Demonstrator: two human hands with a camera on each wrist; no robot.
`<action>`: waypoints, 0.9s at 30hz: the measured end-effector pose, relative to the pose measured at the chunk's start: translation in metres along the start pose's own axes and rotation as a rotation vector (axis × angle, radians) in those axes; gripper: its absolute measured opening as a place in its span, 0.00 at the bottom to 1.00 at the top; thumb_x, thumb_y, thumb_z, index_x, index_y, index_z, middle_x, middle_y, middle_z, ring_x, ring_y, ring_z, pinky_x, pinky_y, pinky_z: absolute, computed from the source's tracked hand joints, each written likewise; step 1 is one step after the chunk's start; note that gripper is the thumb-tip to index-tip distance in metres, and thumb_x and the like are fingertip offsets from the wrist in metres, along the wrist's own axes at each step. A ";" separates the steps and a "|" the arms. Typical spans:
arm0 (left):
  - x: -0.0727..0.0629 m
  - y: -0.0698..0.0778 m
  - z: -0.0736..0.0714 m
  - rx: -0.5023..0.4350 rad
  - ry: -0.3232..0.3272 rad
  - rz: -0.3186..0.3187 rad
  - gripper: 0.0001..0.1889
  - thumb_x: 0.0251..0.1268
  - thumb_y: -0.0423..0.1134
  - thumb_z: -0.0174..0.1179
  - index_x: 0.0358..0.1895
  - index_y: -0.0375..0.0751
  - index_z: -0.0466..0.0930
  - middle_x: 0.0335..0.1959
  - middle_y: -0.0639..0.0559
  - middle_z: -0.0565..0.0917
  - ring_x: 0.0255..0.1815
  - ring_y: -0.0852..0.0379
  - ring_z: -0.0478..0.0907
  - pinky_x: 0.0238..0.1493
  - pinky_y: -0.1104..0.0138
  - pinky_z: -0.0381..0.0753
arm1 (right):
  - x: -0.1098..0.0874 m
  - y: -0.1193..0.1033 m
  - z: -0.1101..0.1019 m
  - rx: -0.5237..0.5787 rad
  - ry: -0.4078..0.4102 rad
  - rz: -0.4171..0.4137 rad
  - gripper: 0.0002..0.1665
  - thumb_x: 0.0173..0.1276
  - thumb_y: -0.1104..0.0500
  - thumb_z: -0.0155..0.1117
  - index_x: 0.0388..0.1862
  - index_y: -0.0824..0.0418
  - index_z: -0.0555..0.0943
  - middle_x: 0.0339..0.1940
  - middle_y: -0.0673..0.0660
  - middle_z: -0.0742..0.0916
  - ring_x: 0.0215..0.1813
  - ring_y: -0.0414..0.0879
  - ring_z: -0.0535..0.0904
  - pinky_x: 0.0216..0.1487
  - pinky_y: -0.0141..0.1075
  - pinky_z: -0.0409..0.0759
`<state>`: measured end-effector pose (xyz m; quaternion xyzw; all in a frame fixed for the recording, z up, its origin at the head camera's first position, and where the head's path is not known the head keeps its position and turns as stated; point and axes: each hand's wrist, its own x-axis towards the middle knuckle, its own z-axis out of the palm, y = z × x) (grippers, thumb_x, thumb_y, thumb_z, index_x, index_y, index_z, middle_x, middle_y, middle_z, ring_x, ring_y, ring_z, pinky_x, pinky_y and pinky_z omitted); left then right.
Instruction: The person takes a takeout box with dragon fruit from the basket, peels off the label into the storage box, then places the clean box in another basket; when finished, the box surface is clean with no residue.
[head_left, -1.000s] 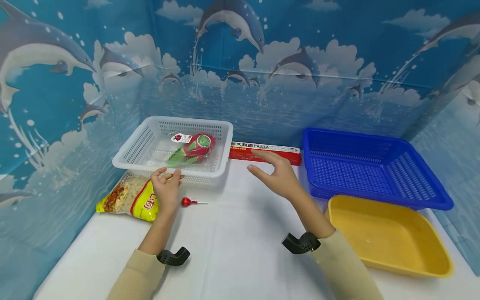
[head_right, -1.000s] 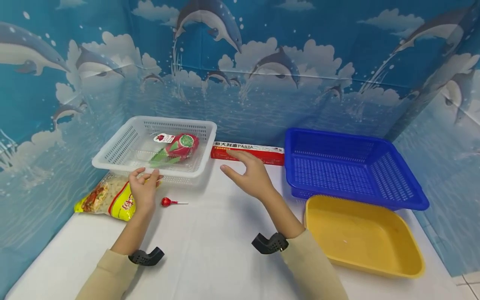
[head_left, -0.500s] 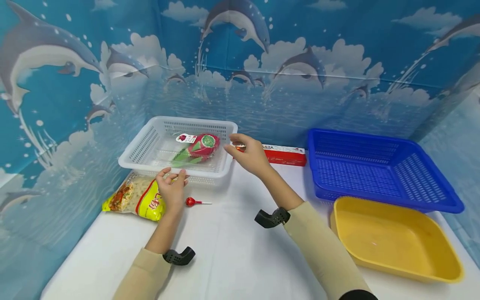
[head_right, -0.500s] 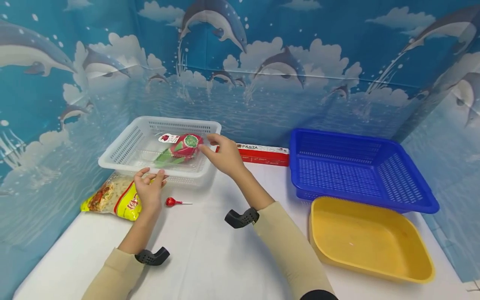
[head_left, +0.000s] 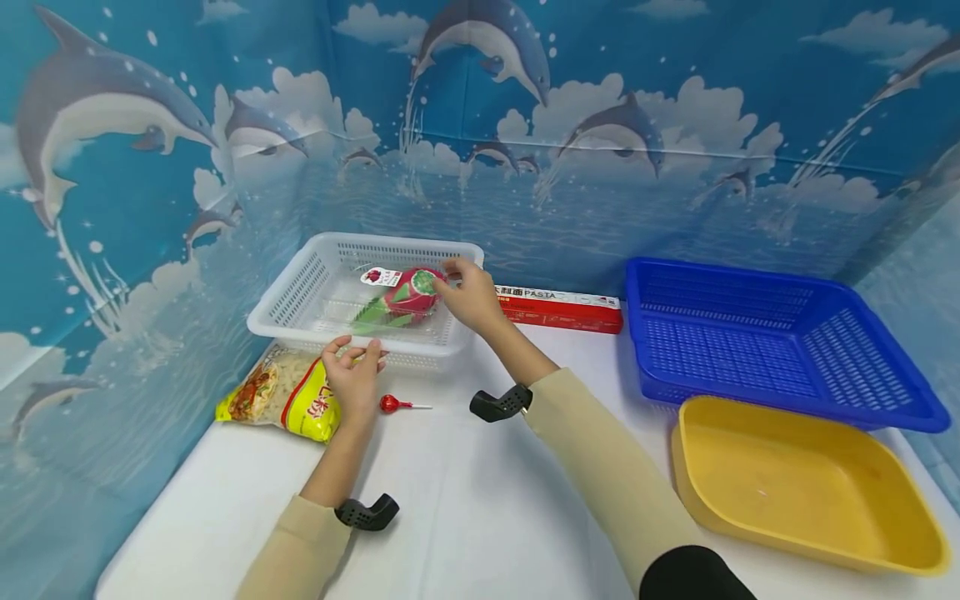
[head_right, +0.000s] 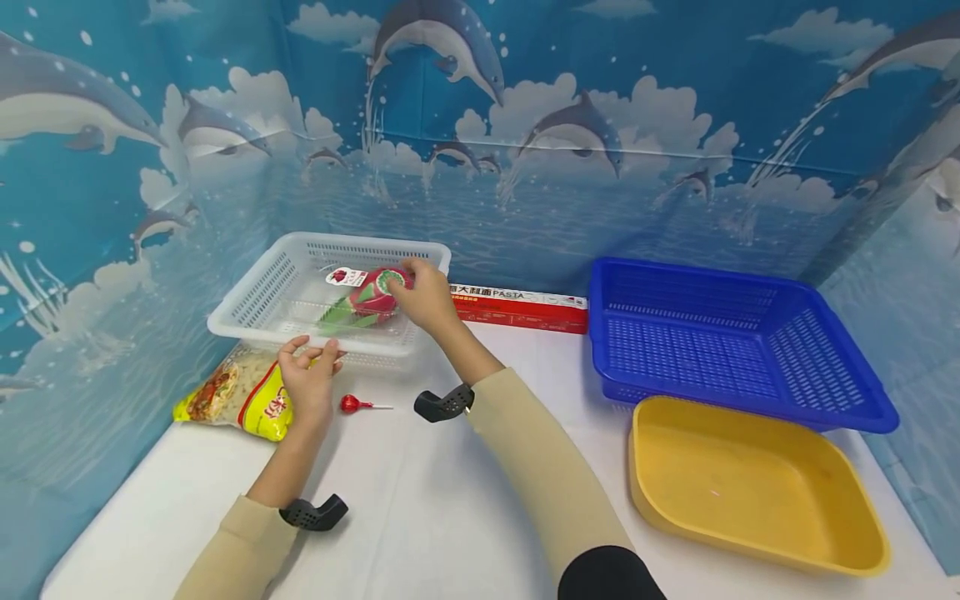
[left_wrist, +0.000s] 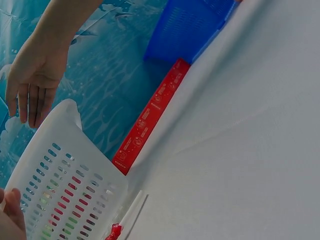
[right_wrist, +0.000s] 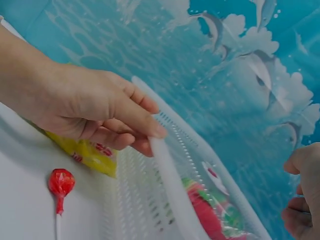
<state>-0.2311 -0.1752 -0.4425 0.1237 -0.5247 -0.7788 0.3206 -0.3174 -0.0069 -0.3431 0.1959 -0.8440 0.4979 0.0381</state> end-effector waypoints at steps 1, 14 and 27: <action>-0.001 0.000 0.000 -0.001 -0.002 -0.001 0.22 0.61 0.27 0.65 0.53 0.38 0.63 0.27 0.49 0.77 0.24 0.57 0.83 0.29 0.71 0.83 | 0.001 0.001 0.004 0.000 -0.001 0.016 0.28 0.71 0.55 0.60 0.65 0.68 0.72 0.60 0.64 0.79 0.62 0.54 0.74 0.61 0.44 0.74; 0.002 -0.002 -0.003 -0.004 -0.012 0.012 0.23 0.60 0.27 0.65 0.53 0.39 0.63 0.26 0.49 0.78 0.25 0.59 0.84 0.28 0.71 0.83 | 0.006 -0.005 0.048 0.206 -0.015 0.305 0.39 0.66 0.54 0.64 0.71 0.69 0.62 0.64 0.65 0.74 0.64 0.56 0.73 0.62 0.45 0.73; -0.005 0.014 -0.001 -0.005 -0.068 0.022 0.21 0.63 0.24 0.61 0.53 0.34 0.61 0.28 0.46 0.76 0.26 0.59 0.84 0.29 0.71 0.83 | 0.020 0.003 0.066 0.315 0.086 0.603 0.47 0.68 0.52 0.62 0.76 0.70 0.52 0.72 0.65 0.66 0.72 0.58 0.63 0.69 0.48 0.64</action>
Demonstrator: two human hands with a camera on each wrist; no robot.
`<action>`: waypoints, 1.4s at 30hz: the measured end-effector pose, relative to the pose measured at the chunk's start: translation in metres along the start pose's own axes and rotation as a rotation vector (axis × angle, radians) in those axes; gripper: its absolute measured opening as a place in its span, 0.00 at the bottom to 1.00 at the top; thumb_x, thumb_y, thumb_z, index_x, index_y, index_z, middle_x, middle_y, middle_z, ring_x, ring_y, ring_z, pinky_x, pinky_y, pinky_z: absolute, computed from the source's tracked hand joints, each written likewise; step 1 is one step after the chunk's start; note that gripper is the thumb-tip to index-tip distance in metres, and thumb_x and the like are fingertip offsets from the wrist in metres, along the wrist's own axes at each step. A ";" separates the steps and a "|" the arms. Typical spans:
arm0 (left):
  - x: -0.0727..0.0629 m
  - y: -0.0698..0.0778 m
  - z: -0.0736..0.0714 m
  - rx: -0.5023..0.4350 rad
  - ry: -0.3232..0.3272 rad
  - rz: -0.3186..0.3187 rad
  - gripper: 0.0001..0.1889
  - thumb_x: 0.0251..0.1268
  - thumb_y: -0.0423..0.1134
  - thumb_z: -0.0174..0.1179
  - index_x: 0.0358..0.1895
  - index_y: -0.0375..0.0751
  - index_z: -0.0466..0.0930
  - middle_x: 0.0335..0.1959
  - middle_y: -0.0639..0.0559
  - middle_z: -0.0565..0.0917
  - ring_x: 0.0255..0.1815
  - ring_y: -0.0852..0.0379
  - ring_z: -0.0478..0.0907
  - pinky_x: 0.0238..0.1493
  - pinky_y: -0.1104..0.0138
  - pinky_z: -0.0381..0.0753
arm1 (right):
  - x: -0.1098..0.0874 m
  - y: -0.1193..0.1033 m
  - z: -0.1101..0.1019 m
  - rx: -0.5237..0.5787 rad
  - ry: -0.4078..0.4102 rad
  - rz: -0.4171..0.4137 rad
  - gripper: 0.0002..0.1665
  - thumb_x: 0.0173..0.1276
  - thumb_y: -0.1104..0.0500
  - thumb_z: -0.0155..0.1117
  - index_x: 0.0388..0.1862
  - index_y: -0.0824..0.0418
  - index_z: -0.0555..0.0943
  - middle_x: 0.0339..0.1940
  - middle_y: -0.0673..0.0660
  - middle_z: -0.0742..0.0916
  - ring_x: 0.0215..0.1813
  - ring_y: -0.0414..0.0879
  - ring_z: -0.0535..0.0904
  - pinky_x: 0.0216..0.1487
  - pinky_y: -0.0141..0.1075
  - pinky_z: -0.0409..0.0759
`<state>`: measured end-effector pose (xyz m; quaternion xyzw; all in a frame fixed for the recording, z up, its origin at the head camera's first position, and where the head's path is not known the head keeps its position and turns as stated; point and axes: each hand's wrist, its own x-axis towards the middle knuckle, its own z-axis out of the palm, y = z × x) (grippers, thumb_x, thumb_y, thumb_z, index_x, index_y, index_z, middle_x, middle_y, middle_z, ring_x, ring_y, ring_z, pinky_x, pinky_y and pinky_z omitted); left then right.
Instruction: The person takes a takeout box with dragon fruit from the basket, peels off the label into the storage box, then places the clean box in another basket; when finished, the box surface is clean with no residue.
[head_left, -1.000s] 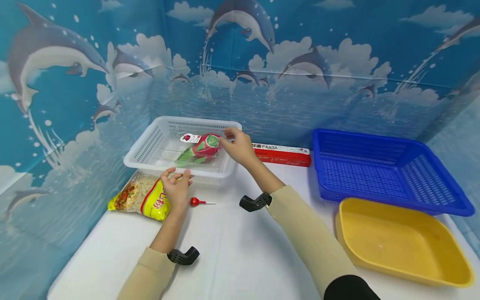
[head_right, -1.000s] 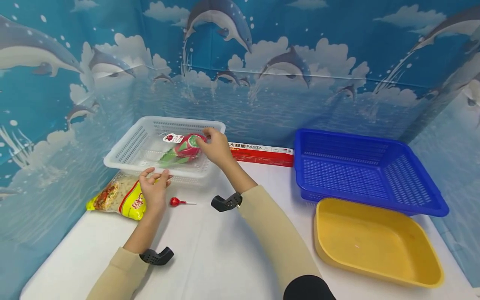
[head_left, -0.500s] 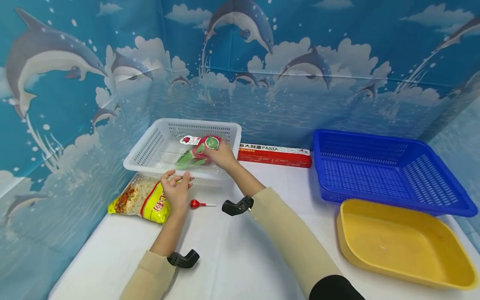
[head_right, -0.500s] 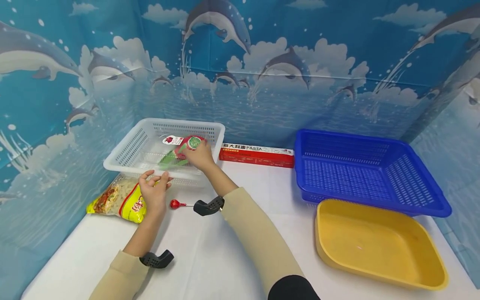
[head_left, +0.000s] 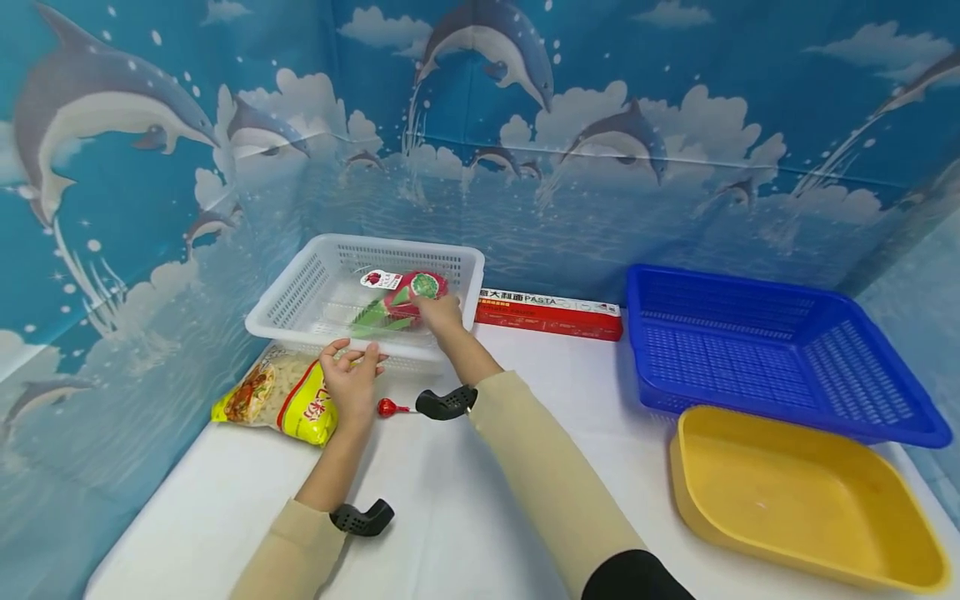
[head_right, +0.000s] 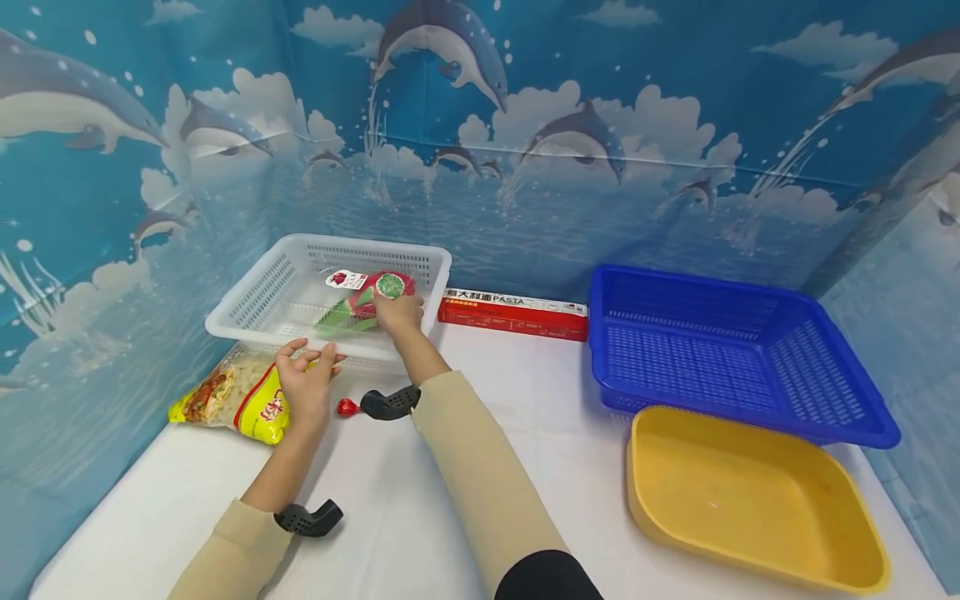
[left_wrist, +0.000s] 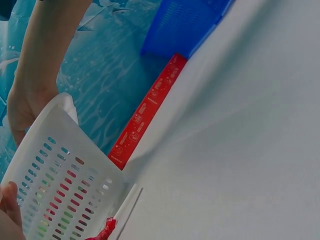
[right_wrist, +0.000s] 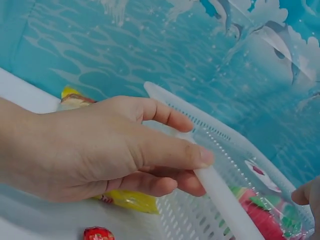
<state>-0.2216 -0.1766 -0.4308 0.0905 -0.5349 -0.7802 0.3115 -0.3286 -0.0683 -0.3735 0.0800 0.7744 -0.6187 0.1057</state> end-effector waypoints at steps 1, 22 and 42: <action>0.000 -0.001 0.000 -0.005 0.001 0.002 0.21 0.62 0.24 0.62 0.53 0.35 0.61 0.28 0.46 0.76 0.26 0.59 0.84 0.29 0.71 0.83 | 0.000 0.000 0.001 0.003 0.012 -0.010 0.45 0.68 0.53 0.62 0.75 0.70 0.54 0.71 0.65 0.67 0.71 0.58 0.64 0.69 0.48 0.65; 0.007 -0.017 -0.001 -0.013 0.025 0.046 0.21 0.62 0.24 0.63 0.51 0.37 0.62 0.28 0.46 0.75 0.24 0.61 0.84 0.26 0.73 0.82 | -0.003 0.005 0.002 0.113 -0.015 -0.091 0.49 0.65 0.60 0.64 0.78 0.56 0.48 0.59 0.68 0.77 0.17 0.41 0.72 0.19 0.28 0.76; 0.004 -0.012 -0.001 -0.013 0.016 0.048 0.22 0.61 0.23 0.63 0.53 0.32 0.62 0.27 0.47 0.76 0.23 0.60 0.84 0.26 0.73 0.82 | -0.001 0.006 0.001 0.109 0.004 -0.174 0.27 0.67 0.59 0.61 0.64 0.50 0.71 0.57 0.64 0.79 0.13 0.40 0.71 0.16 0.28 0.75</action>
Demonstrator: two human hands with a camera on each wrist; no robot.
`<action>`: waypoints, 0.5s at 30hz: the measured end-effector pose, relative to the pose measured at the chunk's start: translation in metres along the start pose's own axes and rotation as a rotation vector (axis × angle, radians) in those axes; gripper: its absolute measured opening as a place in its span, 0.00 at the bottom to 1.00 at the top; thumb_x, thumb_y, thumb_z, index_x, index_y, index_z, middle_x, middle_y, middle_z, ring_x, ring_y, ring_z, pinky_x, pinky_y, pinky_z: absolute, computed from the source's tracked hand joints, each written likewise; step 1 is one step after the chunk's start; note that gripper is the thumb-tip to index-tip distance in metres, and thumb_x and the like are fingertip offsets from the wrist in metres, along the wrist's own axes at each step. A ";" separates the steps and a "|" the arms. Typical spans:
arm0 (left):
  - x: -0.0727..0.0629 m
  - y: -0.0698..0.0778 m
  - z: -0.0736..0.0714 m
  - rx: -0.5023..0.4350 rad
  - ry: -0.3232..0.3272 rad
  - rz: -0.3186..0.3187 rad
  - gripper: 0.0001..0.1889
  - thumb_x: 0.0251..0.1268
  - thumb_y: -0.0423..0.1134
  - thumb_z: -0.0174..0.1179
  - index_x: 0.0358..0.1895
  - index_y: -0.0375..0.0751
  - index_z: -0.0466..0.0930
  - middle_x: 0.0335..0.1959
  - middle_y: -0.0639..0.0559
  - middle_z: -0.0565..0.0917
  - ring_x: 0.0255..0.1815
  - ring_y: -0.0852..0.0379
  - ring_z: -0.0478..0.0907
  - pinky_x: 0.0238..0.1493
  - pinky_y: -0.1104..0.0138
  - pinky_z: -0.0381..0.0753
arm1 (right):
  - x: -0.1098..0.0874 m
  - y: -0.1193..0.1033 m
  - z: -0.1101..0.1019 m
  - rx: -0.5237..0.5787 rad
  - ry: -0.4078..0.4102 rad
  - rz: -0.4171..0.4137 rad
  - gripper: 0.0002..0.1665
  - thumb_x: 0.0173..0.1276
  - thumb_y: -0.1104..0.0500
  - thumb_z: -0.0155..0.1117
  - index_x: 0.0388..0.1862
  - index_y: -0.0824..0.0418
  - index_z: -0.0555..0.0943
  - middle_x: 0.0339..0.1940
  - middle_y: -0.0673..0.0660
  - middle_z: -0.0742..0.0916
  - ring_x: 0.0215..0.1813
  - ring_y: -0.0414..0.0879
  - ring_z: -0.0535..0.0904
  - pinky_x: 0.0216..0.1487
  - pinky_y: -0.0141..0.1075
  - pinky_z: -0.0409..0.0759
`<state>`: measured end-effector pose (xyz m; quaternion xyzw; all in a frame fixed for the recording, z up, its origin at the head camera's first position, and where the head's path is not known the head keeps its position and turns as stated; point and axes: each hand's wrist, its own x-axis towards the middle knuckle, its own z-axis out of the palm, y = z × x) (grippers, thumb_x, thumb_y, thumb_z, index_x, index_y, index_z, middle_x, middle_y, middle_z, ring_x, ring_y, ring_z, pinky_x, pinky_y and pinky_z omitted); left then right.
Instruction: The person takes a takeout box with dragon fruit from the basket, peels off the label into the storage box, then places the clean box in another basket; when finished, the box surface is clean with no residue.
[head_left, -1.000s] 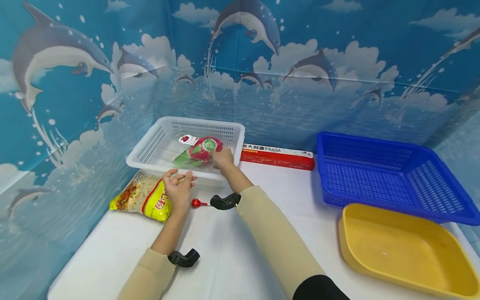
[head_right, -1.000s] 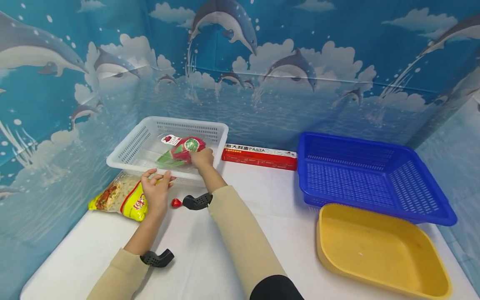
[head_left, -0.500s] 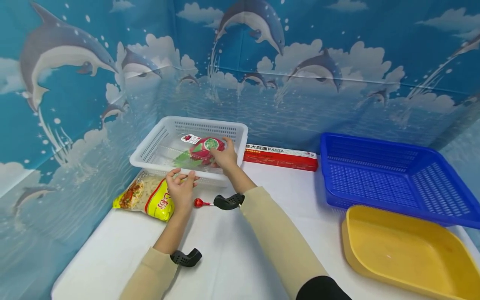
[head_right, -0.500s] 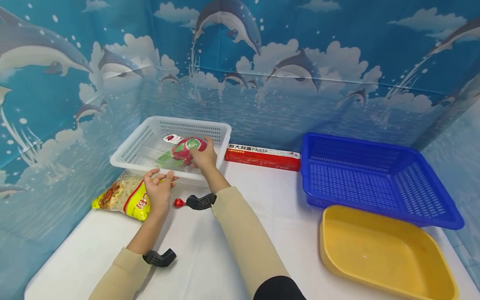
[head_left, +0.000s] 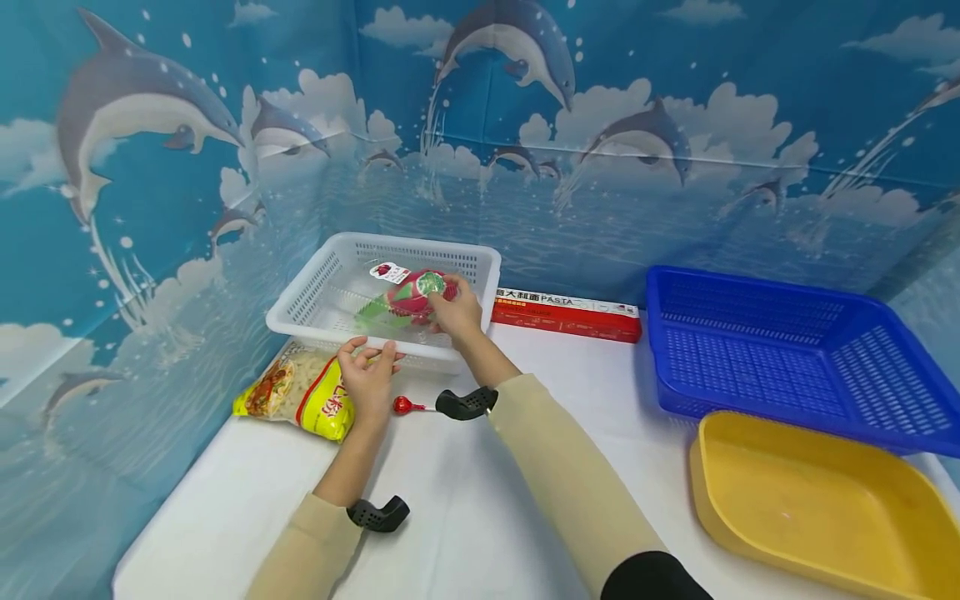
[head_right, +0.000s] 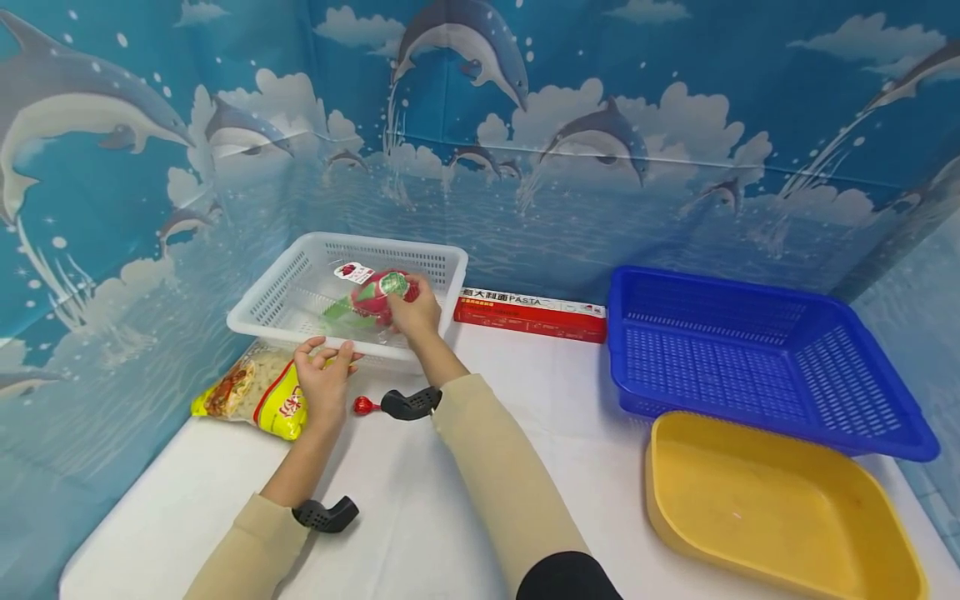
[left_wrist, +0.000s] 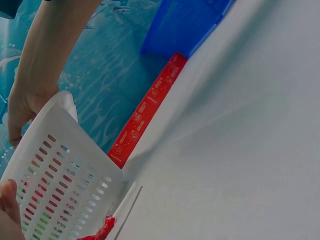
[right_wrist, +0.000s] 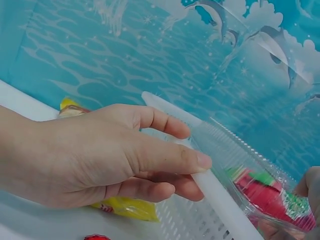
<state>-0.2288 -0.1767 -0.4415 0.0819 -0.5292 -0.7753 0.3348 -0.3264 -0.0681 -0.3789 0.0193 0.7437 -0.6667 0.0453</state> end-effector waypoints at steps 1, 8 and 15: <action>0.000 0.000 0.000 -0.003 0.000 -0.004 0.22 0.61 0.23 0.63 0.53 0.32 0.62 0.27 0.46 0.76 0.23 0.60 0.84 0.26 0.73 0.82 | 0.000 -0.001 -0.002 0.003 0.001 -0.001 0.27 0.67 0.59 0.61 0.64 0.50 0.71 0.55 0.63 0.79 0.13 0.40 0.71 0.17 0.29 0.75; 0.002 -0.008 0.000 -0.005 0.016 -0.001 0.22 0.61 0.24 0.63 0.53 0.35 0.62 0.26 0.48 0.76 0.23 0.60 0.84 0.25 0.73 0.82 | -0.003 -0.010 -0.017 0.043 -0.031 -0.015 0.24 0.68 0.58 0.60 0.63 0.49 0.72 0.43 0.64 0.82 0.15 0.40 0.71 0.22 0.31 0.79; 0.003 -0.008 0.000 0.006 0.021 0.002 0.20 0.62 0.25 0.63 0.51 0.38 0.63 0.26 0.48 0.76 0.23 0.60 0.84 0.26 0.73 0.82 | -0.007 -0.025 -0.032 0.066 -0.084 -0.026 0.23 0.69 0.58 0.59 0.63 0.50 0.71 0.40 0.62 0.81 0.15 0.40 0.72 0.24 0.33 0.81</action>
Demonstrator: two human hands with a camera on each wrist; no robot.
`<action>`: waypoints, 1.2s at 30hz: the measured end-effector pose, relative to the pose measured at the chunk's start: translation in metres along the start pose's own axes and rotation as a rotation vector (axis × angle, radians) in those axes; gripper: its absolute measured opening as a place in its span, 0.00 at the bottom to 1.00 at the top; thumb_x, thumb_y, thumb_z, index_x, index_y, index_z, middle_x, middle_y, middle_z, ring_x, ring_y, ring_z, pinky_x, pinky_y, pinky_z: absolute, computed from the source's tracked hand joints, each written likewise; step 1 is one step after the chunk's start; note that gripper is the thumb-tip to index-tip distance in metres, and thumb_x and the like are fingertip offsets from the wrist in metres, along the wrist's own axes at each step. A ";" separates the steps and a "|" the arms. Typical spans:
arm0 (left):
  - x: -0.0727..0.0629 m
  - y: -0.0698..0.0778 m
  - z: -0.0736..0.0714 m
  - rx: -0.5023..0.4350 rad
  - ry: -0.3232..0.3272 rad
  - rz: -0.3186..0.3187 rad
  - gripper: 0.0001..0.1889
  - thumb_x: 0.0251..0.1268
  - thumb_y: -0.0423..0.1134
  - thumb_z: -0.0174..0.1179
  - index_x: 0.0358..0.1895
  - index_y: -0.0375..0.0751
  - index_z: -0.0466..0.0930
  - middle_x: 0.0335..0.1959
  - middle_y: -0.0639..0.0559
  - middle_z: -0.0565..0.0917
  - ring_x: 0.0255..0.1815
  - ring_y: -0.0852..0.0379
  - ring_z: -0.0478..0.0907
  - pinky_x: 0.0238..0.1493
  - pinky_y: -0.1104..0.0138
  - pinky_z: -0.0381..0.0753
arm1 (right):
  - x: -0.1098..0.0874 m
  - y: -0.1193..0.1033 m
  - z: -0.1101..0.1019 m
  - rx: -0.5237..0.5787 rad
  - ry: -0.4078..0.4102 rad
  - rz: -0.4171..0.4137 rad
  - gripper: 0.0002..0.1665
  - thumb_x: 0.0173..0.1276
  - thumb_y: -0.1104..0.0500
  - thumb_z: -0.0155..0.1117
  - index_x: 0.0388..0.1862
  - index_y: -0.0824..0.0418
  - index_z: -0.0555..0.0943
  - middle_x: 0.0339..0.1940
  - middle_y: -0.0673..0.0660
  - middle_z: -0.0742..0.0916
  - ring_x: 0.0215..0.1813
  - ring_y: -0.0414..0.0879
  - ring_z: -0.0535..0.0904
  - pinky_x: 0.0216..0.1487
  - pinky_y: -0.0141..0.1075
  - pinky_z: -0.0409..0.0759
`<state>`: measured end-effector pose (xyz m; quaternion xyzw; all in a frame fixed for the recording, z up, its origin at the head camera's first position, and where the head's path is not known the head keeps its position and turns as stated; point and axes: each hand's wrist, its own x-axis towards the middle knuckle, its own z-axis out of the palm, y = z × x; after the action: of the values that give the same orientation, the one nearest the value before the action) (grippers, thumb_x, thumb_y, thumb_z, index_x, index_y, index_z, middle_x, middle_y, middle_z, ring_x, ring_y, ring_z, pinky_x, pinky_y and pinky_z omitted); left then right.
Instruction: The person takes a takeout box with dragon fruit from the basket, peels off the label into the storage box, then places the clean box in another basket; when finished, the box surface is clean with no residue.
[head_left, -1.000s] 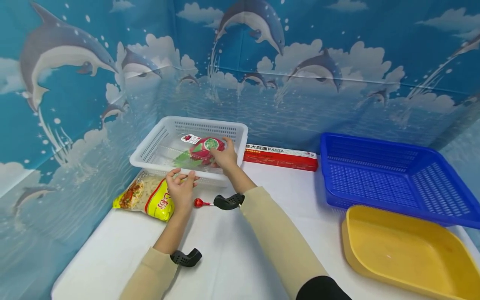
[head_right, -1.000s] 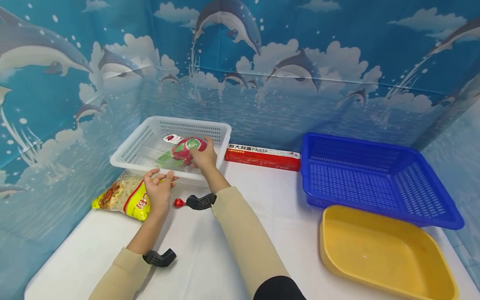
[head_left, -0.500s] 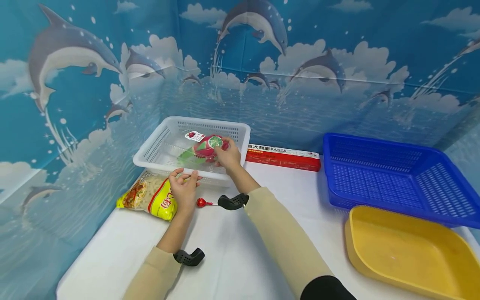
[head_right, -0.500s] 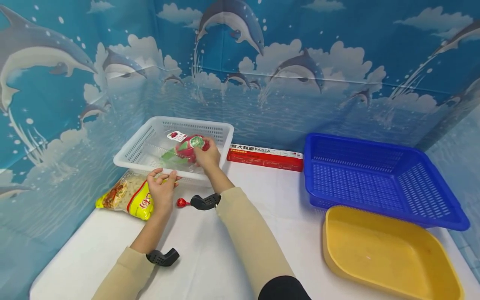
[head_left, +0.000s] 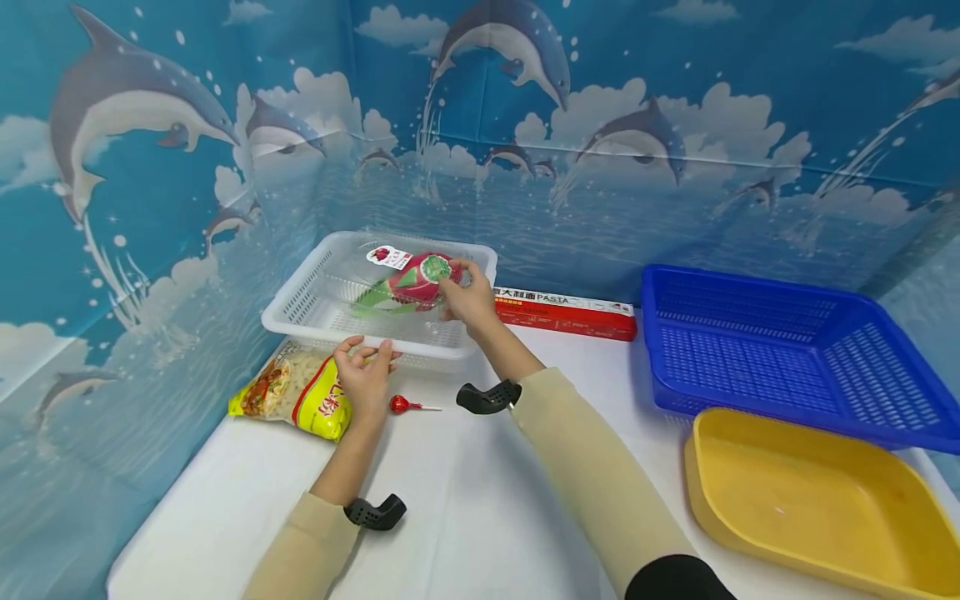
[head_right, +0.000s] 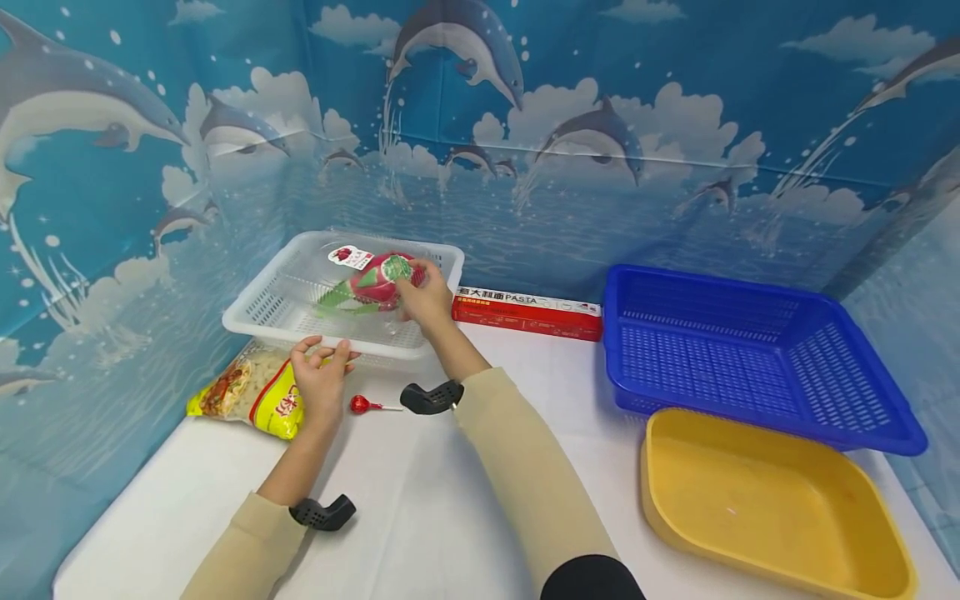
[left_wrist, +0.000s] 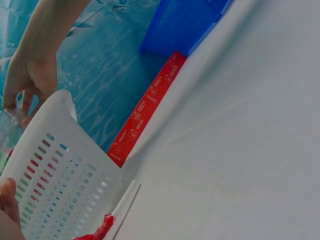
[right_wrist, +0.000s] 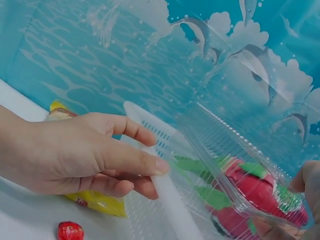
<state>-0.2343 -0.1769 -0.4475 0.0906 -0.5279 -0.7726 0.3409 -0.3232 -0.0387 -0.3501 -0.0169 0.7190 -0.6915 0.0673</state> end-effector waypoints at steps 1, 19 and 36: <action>0.000 0.000 0.000 0.003 -0.003 -0.001 0.20 0.62 0.25 0.63 0.51 0.38 0.63 0.26 0.48 0.76 0.24 0.60 0.84 0.26 0.73 0.82 | -0.001 -0.002 -0.002 0.007 -0.007 0.002 0.23 0.69 0.59 0.59 0.63 0.50 0.71 0.42 0.62 0.80 0.15 0.40 0.72 0.24 0.33 0.81; 0.003 0.002 0.001 -0.013 -0.014 -0.041 0.23 0.61 0.26 0.64 0.55 0.36 0.62 0.27 0.46 0.76 0.24 0.59 0.84 0.27 0.71 0.83 | -0.017 -0.041 -0.044 -0.002 -0.045 0.055 0.22 0.69 0.60 0.57 0.61 0.50 0.73 0.44 0.61 0.78 0.15 0.41 0.67 0.26 0.36 0.82; 0.000 0.001 -0.001 -0.012 -0.003 -0.018 0.21 0.61 0.26 0.64 0.51 0.38 0.63 0.27 0.49 0.77 0.24 0.59 0.84 0.27 0.72 0.82 | -0.037 -0.051 -0.100 -0.052 0.016 0.048 0.23 0.68 0.60 0.57 0.62 0.50 0.72 0.57 0.59 0.74 0.25 0.44 0.73 0.28 0.34 0.80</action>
<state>-0.2335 -0.1780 -0.4465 0.0923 -0.5229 -0.7790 0.3335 -0.3024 0.0630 -0.2934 0.0039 0.7375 -0.6708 0.0775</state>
